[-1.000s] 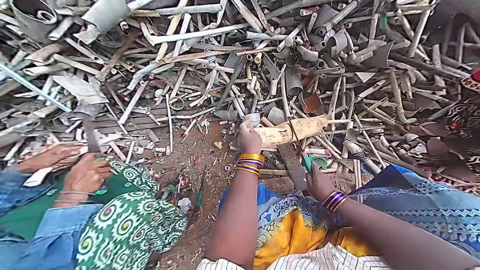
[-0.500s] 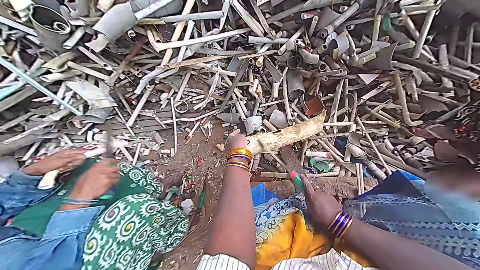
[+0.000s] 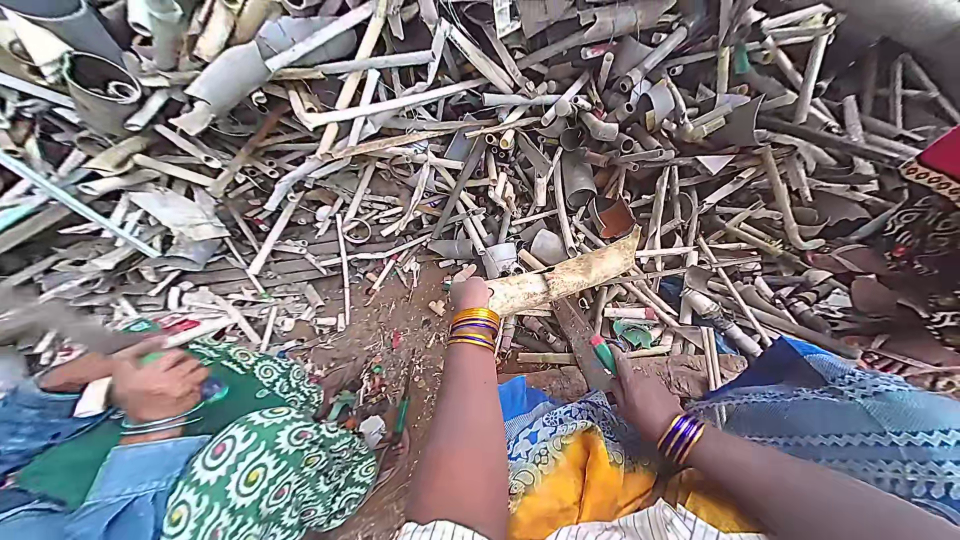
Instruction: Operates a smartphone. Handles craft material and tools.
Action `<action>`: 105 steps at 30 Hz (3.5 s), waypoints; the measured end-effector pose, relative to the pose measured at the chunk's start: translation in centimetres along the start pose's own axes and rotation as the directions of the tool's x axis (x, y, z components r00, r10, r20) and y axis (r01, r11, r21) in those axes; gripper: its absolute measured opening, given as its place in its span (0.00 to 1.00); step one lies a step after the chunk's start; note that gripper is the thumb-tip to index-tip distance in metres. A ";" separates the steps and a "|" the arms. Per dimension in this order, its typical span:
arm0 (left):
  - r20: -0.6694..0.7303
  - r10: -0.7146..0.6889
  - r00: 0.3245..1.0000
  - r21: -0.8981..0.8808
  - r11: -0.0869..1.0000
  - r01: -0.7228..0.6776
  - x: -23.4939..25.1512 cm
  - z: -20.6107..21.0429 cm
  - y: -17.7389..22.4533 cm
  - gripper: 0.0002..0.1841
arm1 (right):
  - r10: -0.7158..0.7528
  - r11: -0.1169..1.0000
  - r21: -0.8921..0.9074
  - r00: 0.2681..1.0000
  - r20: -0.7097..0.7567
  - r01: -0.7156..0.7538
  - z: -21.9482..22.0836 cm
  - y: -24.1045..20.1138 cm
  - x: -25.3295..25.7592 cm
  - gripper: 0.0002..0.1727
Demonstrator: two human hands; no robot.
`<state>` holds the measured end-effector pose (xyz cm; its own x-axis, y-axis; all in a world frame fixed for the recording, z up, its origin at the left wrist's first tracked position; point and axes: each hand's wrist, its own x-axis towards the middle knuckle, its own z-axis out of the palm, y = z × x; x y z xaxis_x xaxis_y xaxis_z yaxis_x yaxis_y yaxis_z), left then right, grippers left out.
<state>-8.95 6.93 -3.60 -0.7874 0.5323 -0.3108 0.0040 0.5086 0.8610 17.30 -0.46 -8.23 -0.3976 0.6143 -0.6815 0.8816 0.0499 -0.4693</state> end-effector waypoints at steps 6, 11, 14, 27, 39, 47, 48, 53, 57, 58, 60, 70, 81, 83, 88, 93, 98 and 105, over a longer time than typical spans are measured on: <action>0.010 0.093 0.996 0.151 0.984 -0.093 -0.9 0.1 1.0 0.25 | 0.066 0.963 0.268 0.992 -0.103 -0.036 0.2 1.1 1.9 0.33; -0.012 0.480 0.877 0.370 0.817 -0.442 -3.3 -0.9 2.6 0.20 | 0.026 0.957 0.290 0.982 -0.185 0.029 -0.9 1.0 1.8 0.34; -0.007 0.544 0.839 0.423 0.762 -0.491 -3.6 -1.8 2.5 0.20 | -0.045 0.975 0.208 0.986 -0.163 0.079 -0.4 1.5 2.7 0.34; 0.177 0.776 0.606 0.316 0.539 -0.781 -3.8 -2.0 0.9 0.22 | -0.073 0.969 0.219 0.979 -0.189 0.115 -1.6 0.1 1.5 0.35; 0.175 0.984 0.023 0.231 -0.018 -0.973 -6.0 -0.4 -0.1 0.15 | -0.073 0.877 0.380 0.865 -0.497 0.292 -3.4 1.5 1.7 0.32; 0.110 0.865 0.490 -0.258 0.501 -0.826 -6.3 2.9 -1.0 0.74 | -0.008 0.902 0.392 0.916 -0.401 0.180 -3.6 1.0 0.8 0.36; 0.069 0.830 0.553 -0.251 0.551 -0.796 -6.7 2.9 -0.6 0.70 | -0.009 0.898 0.405 0.925 -0.380 0.175 -3.1 0.8 0.7 0.37; 0.087 0.679 0.729 -0.121 0.733 -0.669 -6.0 0.7 0.9 0.51 | -0.141 0.958 0.207 0.954 -0.265 0.199 -2.9 0.3 -0.8 0.37; -0.018 0.501 0.865 -0.146 0.855 -0.498 -4.6 0.3 1.3 0.42 | -0.144 0.976 0.139 0.973 -0.182 0.171 -2.1 0.7 0.0 0.35; -0.047 0.453 0.890 -0.180 0.873 -0.453 -4.1 0.4 1.3 0.41 | -0.081 0.970 0.208 0.977 -0.197 0.122 -1.5 1.3 0.8 0.34; -0.085 0.362 0.928 -0.251 0.894 -0.371 -3.4 0.6 1.5 0.40 | 0.106 0.930 0.366 0.977 -0.185 -0.031 -0.7 2.5 2.9 0.33; -0.118 0.248 0.961 -0.371 0.887 -0.275 -2.5 1.0 1.1 0.44 | 0.074 0.901 0.433 0.974 -0.215 0.027 -1.3 2.5 3.7 0.29; -0.093 0.275 0.957 -0.285 0.914 -0.290 -2.5 0.5 1.2 0.44 | 0.260 0.796 0.605 0.897 -0.358 0.011 -4.2 4.1 5.3 0.26; -0.067 0.296 0.953 -0.259 0.917 -0.303 -2.4 0.2 1.3 0.45 | 0.229 0.798 0.598 0.881 -0.413 0.073 -3.8 3.5 5.1 0.27; -0.102 0.339 0.935 -0.227 0.907 -0.353 -2.7 0.6 0.7 0.60 | 0.152 0.762 0.626 0.893 -0.423 0.167 -3.2 3.7 5.6 0.23; -0.033 0.205 0.978 -0.631 0.754 -0.180 -5.8 2.1 1.3 0.54 | 0.236 0.717 0.669 0.835 -0.497 0.195 -2.3 3.8 5.9 0.23; 0.047 0.171 0.984 -0.773 0.630 -0.072 -6.7 2.8 -0.6 0.48 | 0.172 0.753 0.587 0.772 -0.612 0.298 -1.3 4.1 5.3 0.23; -0.127 0.547 0.828 -0.652 0.583 -0.485 -9.6 -2.4 0.2 0.55 | 0.123 0.834 0.460 0.708 -0.695 0.306 -0.7 5.2 3.5 0.24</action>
<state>-2.84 0.34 0.54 -0.7276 0.6329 0.2647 -0.0172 -0.4026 0.9152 20.70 2.47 -12.65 0.0039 0.9886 -0.1505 0.4968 -0.1325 -0.8577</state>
